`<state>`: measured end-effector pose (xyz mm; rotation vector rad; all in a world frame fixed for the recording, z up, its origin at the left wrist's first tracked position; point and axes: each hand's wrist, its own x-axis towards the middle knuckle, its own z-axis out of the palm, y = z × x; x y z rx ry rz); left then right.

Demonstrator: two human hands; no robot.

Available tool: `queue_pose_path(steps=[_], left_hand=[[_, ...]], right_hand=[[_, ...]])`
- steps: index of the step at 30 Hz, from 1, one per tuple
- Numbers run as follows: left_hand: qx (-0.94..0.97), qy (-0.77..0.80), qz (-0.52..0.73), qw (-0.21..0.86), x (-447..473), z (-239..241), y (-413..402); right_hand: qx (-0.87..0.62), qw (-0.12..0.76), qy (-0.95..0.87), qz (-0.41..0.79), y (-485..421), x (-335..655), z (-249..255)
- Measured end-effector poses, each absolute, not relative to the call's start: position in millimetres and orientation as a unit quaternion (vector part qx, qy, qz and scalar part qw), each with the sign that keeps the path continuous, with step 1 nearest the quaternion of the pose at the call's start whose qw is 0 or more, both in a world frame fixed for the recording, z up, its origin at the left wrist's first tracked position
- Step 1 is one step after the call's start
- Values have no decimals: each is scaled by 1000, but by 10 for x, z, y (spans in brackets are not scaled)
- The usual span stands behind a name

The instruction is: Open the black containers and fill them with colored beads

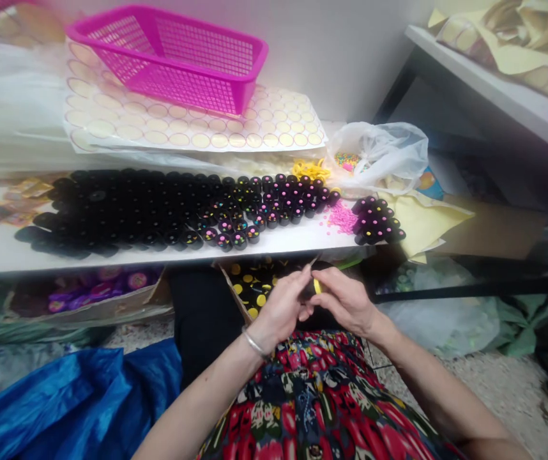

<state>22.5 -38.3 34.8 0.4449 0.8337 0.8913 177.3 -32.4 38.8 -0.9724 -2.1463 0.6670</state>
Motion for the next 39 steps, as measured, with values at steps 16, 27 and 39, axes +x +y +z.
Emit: queue_pose_path(steps=[16,27,39], left_hand=[[470,605,533,359,484,154,-406],[158,496,519,678,365,147,-232],[360,579,551,481,352,112,-325]], right_hand=[[-596,409,-586,367,-280,1305,323],[-556,345,-633,414,-266,1494,312],[-570,267,-570,529,-307,1457,389]])
